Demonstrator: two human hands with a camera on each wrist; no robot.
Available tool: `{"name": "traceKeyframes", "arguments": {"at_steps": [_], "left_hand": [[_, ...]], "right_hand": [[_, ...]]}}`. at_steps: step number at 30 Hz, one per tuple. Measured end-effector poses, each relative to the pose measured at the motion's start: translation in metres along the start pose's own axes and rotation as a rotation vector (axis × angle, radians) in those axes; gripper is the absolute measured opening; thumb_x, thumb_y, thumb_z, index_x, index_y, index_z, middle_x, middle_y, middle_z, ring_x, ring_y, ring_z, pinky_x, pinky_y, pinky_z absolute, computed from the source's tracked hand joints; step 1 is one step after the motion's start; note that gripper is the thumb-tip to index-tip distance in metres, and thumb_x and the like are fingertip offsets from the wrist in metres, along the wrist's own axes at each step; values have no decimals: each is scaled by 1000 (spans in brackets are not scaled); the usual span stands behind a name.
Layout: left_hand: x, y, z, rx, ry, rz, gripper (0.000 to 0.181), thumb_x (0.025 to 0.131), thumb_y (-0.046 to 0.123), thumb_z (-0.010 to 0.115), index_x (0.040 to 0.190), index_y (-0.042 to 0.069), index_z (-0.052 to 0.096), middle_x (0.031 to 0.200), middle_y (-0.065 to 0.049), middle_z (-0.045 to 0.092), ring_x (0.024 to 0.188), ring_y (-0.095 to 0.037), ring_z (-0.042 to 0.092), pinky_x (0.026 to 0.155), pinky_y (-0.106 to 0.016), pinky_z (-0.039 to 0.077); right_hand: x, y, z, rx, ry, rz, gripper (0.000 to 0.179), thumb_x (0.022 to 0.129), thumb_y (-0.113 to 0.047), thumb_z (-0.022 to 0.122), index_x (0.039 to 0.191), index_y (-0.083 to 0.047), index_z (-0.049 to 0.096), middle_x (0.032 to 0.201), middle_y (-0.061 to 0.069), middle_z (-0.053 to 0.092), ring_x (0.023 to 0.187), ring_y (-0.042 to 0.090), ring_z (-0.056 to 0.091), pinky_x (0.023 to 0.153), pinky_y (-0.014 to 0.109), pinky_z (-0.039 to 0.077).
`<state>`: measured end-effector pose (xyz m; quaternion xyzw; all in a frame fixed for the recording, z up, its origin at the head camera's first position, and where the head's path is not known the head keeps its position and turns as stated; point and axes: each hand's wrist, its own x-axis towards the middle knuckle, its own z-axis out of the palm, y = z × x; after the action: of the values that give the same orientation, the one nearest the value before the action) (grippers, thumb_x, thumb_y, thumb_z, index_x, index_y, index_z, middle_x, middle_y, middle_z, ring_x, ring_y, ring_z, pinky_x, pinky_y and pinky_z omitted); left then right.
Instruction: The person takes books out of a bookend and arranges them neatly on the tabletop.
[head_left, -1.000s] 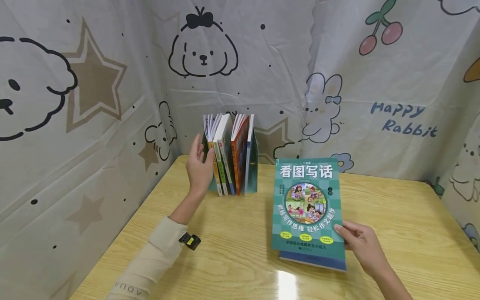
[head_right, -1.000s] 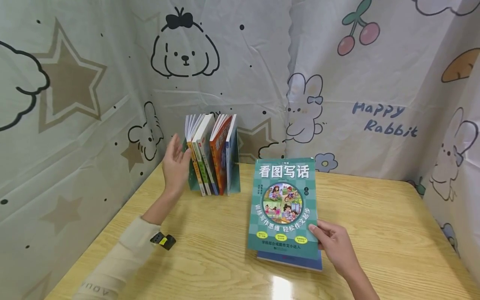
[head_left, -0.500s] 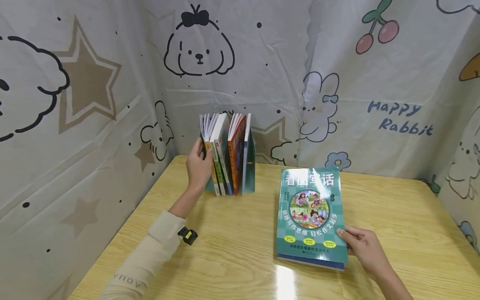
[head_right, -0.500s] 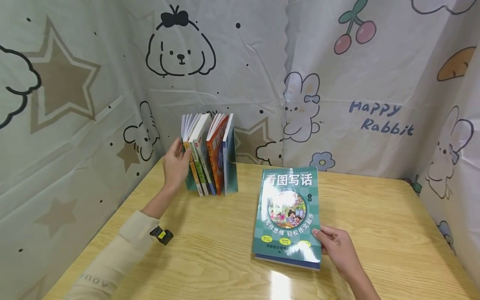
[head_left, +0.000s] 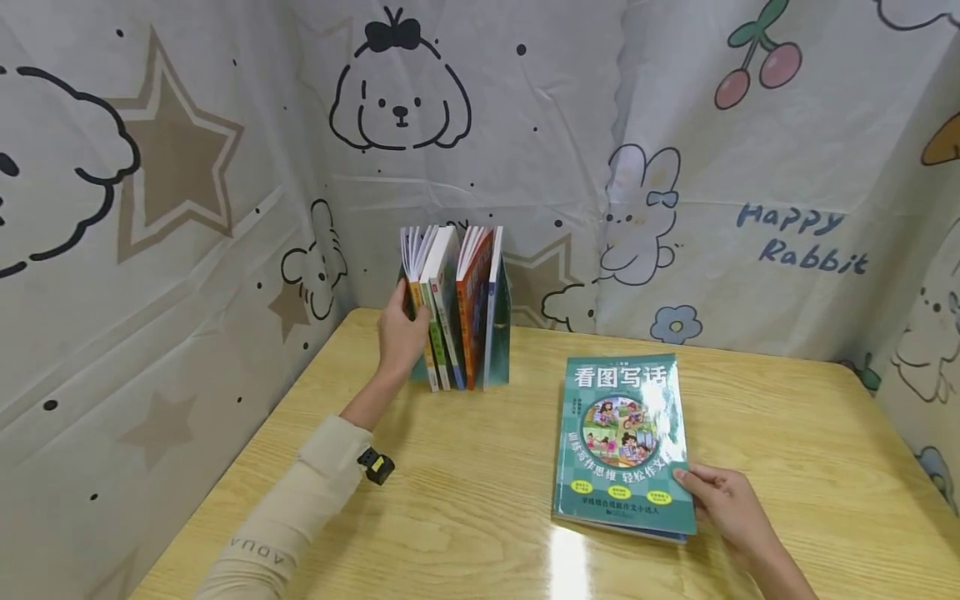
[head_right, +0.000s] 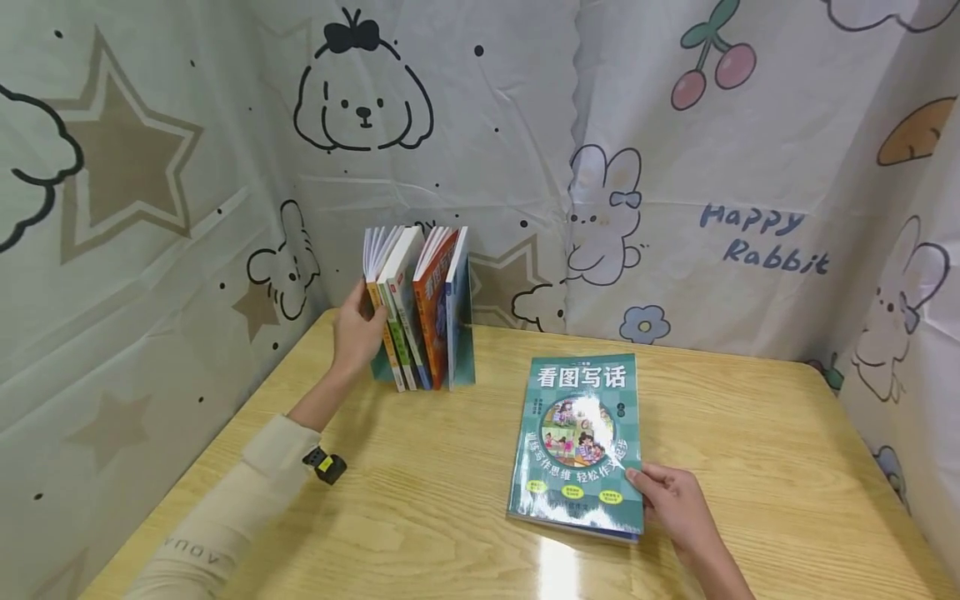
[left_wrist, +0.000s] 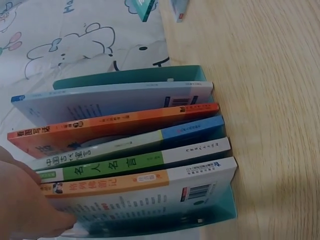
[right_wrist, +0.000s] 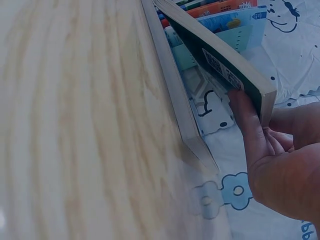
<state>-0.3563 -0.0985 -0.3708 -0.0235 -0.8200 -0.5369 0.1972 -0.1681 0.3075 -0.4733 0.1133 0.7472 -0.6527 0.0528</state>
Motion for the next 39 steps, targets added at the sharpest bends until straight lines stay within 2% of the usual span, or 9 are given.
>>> {"name": "traceKeyframes", "arguments": {"at_steps": [4, 7, 9, 12, 15, 18, 22, 35, 39], "left_hand": [[0, -2, 0, 7, -11, 2, 65, 98, 12, 53, 157, 3, 27, 152, -19, 42, 46, -13, 41, 44, -23, 38], [0, -2, 0, -2, -23, 19, 66, 97, 10, 53, 157, 3, 26, 146, -21, 48, 42, -9, 39, 40, -20, 37], [-1, -1, 1, -7, -28, 27, 65, 98, 10, 53, 157, 4, 27, 144, -21, 51, 49, -14, 48, 44, -23, 41], [-2, -1, 2, -10, -29, 41, 63, 100, 11, 54, 157, 4, 28, 148, -18, 47, 91, -24, 66, 73, -27, 55], [-2, -1, 2, -17, -35, 40, 61, 102, 14, 55, 156, 3, 28, 152, -17, 41, 130, -31, 50, 103, -36, 44], [-2, -1, 2, -8, -36, 26, 65, 103, 19, 56, 157, 3, 24, 156, -18, 34, 137, -36, 41, 112, -43, 34], [-2, -2, 2, 13, -36, 19, 68, 103, 24, 56, 158, 2, 21, 157, -20, 32, 115, -43, 55, 104, -46, 41], [-7, -12, 3, -72, 65, 87, 47, 102, 20, 61, 145, 4, 51, 131, -17, 62, 114, -28, 63, 90, -41, 53], [-8, -12, 3, -83, 83, 102, 39, 102, 18, 61, 138, 3, 58, 117, -17, 68, 92, -26, 67, 70, -27, 53]], "right_hand": [[1, 1, -1, 21, -4, 1, 43, 103, -7, 55, 132, 22, 47, 102, 19, 72, 83, 16, 72, 74, 34, 59], [2, 2, -2, 26, -6, 10, 41, 102, -6, 54, 130, 23, 48, 101, 18, 72, 83, 16, 72, 74, 34, 59], [3, 3, -3, 24, -8, 21, 41, 102, -6, 54, 130, 23, 49, 102, 18, 72, 83, 16, 72, 73, 34, 59], [6, 5, -6, 23, -13, 40, 43, 103, -8, 54, 131, 24, 47, 103, 18, 72, 84, 16, 72, 74, 34, 59], [8, 6, -8, 28, -18, 55, 46, 103, -9, 54, 133, 24, 44, 105, 18, 72, 85, 16, 72, 74, 35, 59], [8, 7, -9, 37, -29, 62, 45, 103, -10, 55, 132, 24, 46, 104, 20, 72, 85, 18, 73, 74, 36, 59], [8, 7, -9, 38, -48, 64, 41, 102, -10, 55, 127, 23, 52, 100, 21, 72, 84, 22, 73, 74, 38, 59], [12, 1, -7, -86, -60, 100, 46, 102, -11, 56, 129, 25, 48, 94, 19, 73, 82, 27, 73, 70, 39, 59], [14, 1, -7, -172, -13, 117, 46, 101, -13, 58, 128, 24, 50, 89, 16, 73, 78, 26, 73, 66, 37, 59]]}}
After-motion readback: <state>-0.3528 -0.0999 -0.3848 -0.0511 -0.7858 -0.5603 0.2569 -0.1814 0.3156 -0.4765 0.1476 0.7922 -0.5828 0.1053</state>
